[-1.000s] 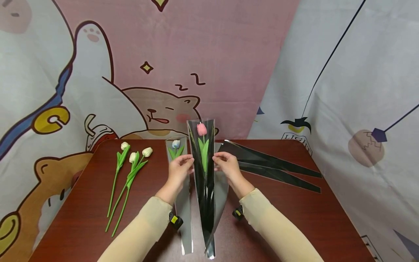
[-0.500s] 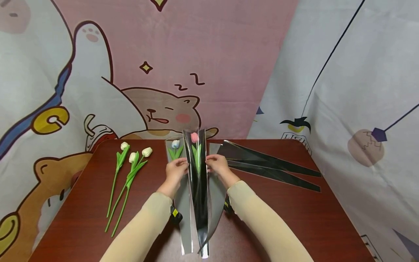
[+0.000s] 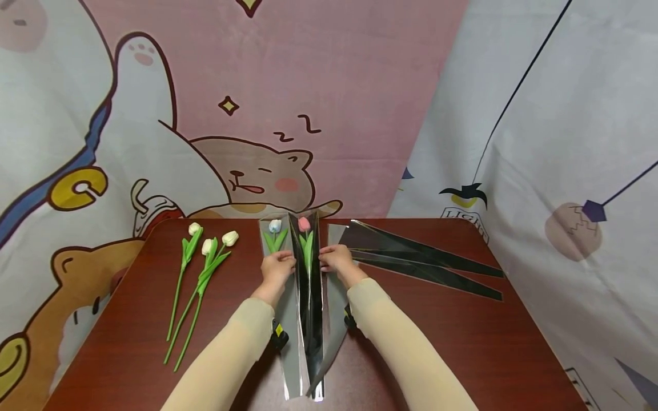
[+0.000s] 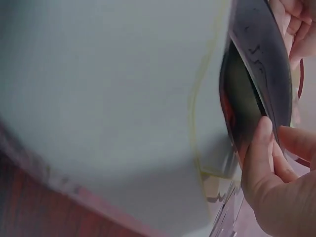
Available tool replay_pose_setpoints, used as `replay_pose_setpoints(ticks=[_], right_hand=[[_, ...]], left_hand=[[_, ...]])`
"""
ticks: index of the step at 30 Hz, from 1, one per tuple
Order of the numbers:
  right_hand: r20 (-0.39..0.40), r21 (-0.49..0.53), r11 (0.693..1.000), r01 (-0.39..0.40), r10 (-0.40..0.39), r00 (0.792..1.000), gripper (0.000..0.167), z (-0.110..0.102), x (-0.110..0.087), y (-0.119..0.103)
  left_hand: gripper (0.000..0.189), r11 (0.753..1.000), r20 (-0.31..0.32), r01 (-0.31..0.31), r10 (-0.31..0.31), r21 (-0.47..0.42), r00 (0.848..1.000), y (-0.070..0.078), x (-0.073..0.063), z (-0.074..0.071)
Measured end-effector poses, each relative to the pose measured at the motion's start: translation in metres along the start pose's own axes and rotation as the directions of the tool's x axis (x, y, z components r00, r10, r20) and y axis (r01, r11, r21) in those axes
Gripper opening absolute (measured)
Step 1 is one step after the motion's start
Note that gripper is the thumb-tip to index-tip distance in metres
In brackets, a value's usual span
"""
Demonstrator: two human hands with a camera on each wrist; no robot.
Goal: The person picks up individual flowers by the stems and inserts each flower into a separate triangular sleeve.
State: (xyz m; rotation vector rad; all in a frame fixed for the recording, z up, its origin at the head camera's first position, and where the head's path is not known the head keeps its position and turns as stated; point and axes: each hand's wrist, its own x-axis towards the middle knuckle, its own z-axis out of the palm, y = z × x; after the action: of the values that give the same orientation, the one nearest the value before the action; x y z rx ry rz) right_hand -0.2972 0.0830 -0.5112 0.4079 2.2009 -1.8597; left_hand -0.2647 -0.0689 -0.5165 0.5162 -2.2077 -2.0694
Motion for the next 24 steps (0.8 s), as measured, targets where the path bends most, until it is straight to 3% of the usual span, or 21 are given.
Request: replay_pose_setpoints(ticks=[6,11,13,17,20,24], right_hand=[[0.015,-0.024,1.0,-0.015,0.016,1.0,0.026,0.002,0.006,0.002],[0.022,-0.08,0.997,0.014,-0.012,1.0,0.031,0.005,0.005,0.002],[0.031,-0.106,0.994,0.032,-0.029,0.999,0.033,0.006,0.004,0.002],[0.074,-0.156,0.986,0.057,-0.046,0.996,0.04,0.005,0.002,0.002],[0.106,-0.196,0.978,0.075,-0.055,0.993,0.043,0.004,0.001,0.002],[0.117,-0.291,0.948,0.128,-0.098,0.988,0.045,0.004,-0.001,0.001]], left_hand=[[0.031,0.997,0.008,-0.013,0.012,0.082,1.0,0.001,-0.003,0.001],[0.035,0.989,0.014,-0.036,0.034,0.141,0.999,-0.001,0.0,0.004],[0.035,0.985,0.01,-0.072,0.071,0.16,0.997,-0.005,0.003,0.004],[0.037,0.979,0.046,-0.079,0.072,0.187,0.996,-0.005,0.002,0.004],[0.039,0.978,0.093,-0.057,0.039,0.202,0.995,0.001,-0.003,0.005],[0.04,0.97,0.105,-0.073,0.05,0.234,0.993,0.006,-0.009,0.006]])
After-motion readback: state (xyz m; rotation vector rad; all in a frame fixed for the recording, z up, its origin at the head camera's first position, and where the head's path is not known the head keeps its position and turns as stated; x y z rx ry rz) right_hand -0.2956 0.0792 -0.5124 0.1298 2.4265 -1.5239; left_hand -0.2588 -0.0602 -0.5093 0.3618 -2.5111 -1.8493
